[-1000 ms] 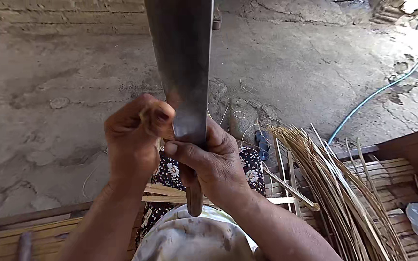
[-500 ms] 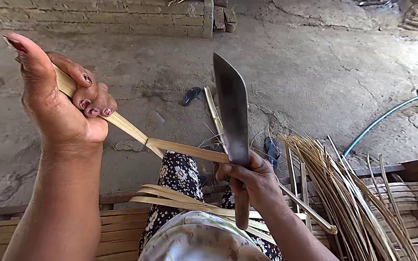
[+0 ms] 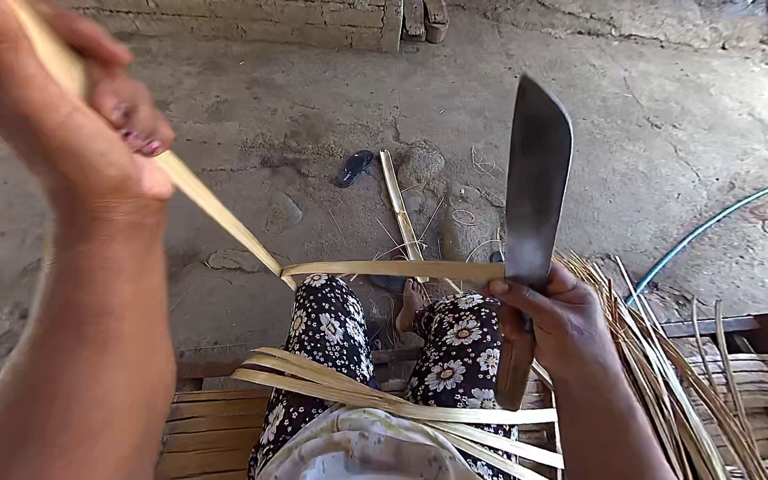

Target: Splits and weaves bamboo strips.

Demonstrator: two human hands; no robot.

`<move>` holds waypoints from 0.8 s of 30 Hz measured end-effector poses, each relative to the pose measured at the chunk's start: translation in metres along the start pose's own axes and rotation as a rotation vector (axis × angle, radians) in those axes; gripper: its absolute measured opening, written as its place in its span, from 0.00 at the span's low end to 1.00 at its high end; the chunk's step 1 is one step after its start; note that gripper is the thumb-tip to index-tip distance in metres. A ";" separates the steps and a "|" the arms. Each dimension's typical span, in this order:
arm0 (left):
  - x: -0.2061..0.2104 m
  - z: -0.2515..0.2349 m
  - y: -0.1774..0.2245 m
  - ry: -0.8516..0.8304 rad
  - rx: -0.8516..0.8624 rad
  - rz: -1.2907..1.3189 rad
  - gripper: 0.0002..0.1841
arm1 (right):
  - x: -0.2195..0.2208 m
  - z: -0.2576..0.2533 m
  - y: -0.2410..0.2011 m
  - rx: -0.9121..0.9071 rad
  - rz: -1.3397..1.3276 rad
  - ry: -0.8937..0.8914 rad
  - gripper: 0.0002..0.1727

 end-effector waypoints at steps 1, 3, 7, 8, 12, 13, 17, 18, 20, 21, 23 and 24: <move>0.025 -0.003 -0.002 -0.043 0.025 0.030 0.33 | 0.001 -0.004 -0.015 -0.053 0.097 0.039 0.09; 0.061 -0.007 -0.017 -0.073 0.041 0.084 0.35 | 0.007 -0.012 -0.034 -0.138 0.376 0.172 0.21; 0.102 0.010 -0.077 -0.007 -0.075 0.144 0.29 | 0.064 -0.054 0.005 -0.028 0.873 0.125 0.23; 0.111 0.021 -0.092 0.013 -0.094 0.152 0.28 | 0.082 -0.073 0.034 0.079 0.979 0.039 0.23; 0.132 0.069 -0.147 0.109 -0.144 0.158 0.23 | 0.132 -0.137 0.158 0.478 1.224 -0.241 0.21; 0.132 0.079 -0.158 0.138 -0.151 0.159 0.22 | 0.140 -0.147 0.181 0.522 1.252 -0.278 0.21; 0.121 0.108 -0.200 0.250 -0.206 0.167 0.23 | 0.157 -0.164 0.245 0.594 1.367 -0.386 0.21; 0.116 0.115 -0.211 0.258 -0.220 0.157 0.23 | 0.156 -0.166 0.258 0.598 1.392 -0.395 0.22; 0.107 0.123 -0.226 0.262 -0.226 0.158 0.24 | 0.151 -0.168 0.282 0.593 1.411 -0.376 0.24; 0.105 0.122 -0.232 0.269 -0.226 0.170 0.24 | 0.149 -0.170 0.290 0.587 1.404 -0.361 0.25; 0.104 0.118 -0.239 0.302 -0.217 0.187 0.24 | 0.148 -0.171 0.296 0.581 1.386 -0.345 0.25; 0.104 0.116 -0.241 0.310 -0.218 0.185 0.24 | 0.149 -0.174 0.292 0.579 1.379 -0.340 0.25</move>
Point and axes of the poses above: each hand's wrist, its own z-axis away from the middle knuckle, its own x-axis out of the palm, y = z × x, the point moved 9 cm from there along -z, towards the middle knuckle, and after that the axes turned 14 degrees about x, right-handed, at the moved point
